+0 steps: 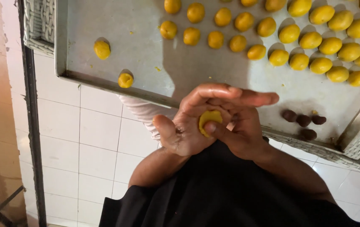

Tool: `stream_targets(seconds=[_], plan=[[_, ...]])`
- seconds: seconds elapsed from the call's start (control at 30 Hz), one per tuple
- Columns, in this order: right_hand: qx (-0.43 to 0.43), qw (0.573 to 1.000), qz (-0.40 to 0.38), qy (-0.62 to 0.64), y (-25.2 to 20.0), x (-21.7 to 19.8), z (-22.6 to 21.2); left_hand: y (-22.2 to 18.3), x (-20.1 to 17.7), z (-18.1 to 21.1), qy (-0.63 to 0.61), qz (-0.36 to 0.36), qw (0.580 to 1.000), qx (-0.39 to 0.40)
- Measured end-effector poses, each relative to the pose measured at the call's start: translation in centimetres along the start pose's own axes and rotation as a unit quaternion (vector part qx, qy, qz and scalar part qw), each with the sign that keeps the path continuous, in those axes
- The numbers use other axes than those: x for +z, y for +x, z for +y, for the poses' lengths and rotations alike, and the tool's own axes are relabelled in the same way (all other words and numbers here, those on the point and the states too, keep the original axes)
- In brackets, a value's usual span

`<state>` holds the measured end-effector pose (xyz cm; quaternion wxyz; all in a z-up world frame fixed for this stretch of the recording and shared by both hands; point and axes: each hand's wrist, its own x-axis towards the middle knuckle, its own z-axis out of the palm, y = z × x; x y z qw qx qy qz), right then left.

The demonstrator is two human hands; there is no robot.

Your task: The person is taking small pieces of yellow dough, rolling them into balls, flattening them, inserting a small dark filling, and then rolling them back into balls to place on a baking tray.

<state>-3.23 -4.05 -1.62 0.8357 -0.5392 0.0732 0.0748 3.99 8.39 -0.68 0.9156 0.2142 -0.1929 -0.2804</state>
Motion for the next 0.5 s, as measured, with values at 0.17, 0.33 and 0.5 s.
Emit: stream_targets(seconds=[0.17,0.33,0.5], plan=[[-0.005,1.000,-0.006,0.016,-0.4,-0.5,0.4,0.0,0.4,0.8,-0.029,-0.023,0.998,-0.042],[-0.005,1.000,-0.012,-0.025,0.1,-0.3,-0.2,-0.5,-0.1,0.2,-0.055,-0.011,0.998,-0.034],[-0.018,0.998,-0.045,0.027,0.2,-0.6,-0.1,-0.5,-0.1,-1.2,-0.036,0.031,0.998,0.042]])
